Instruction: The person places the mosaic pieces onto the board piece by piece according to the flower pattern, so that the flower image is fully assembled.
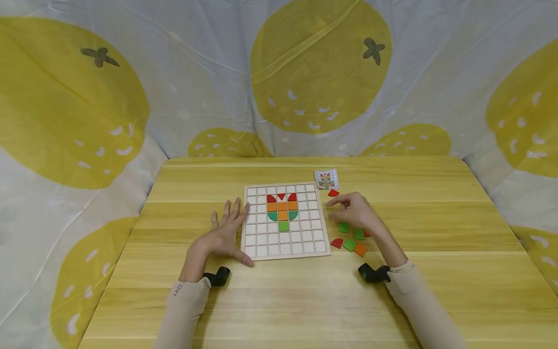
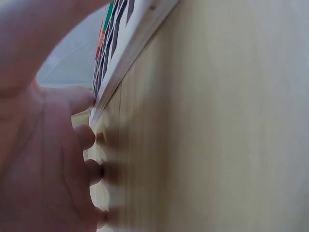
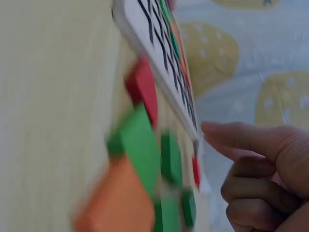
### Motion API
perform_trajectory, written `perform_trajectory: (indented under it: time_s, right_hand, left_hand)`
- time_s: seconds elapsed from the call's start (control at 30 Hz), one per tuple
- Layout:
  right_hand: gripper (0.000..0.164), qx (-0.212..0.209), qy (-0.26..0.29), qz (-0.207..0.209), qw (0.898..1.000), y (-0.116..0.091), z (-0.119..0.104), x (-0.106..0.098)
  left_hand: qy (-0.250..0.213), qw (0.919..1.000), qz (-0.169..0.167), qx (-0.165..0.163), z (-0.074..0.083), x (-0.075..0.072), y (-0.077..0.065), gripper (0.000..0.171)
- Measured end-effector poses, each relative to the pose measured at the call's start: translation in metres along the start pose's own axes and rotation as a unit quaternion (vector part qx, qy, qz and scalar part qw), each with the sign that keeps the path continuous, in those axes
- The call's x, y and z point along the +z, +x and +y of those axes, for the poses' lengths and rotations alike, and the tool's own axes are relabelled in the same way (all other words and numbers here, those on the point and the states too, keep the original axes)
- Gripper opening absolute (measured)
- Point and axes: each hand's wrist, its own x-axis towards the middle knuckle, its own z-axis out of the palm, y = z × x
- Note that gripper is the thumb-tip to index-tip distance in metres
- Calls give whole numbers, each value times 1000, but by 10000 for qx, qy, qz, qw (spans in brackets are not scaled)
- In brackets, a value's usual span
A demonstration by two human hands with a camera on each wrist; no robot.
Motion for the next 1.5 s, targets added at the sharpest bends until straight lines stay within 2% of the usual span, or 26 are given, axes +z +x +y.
perform_trajectory:
  time_s: [0.2, 0.37, 0.5, 0.63, 0.93, 1.2, 1.37, 1.5]
  right_hand:
    - [37, 232, 112, -274, 9993, -9, 35, -45]
    - [43, 256, 287, -446, 9983, -11, 46, -59]
    - [41, 227, 293, -493, 9981, -11, 47, -57]
    - [38, 243, 211, -357, 9988, -10, 47, -53]
    - [33, 214, 71, -249, 9994, -5, 50, -48]
    - [27, 240, -476, 62, 9986, -4, 45, -44]
    - [28, 145, -267, 257, 9992, -3, 40, -35]
    - [28, -88, 66, 198, 9997, -1, 29, -21]
  left_hand:
    - [-114, 9999, 81, 91, -3, -2, 1, 154]
    - [-144, 9997, 130, 116, -5, -2, 0, 152]
    - [-248, 9995, 137, 161, -6, -2, -2, 149]
    - [-301, 9993, 136, 199, -6, -1, -2, 147]
    - [-214, 9995, 109, 215, -7, -2, -1, 149]
    - [-225, 9994, 97, 238, -8, -2, -2, 148]
    - [-231, 9993, 98, 282, -8, 0, -1, 148]
    - [-219, 9993, 104, 290, -8, 1, 0, 148]
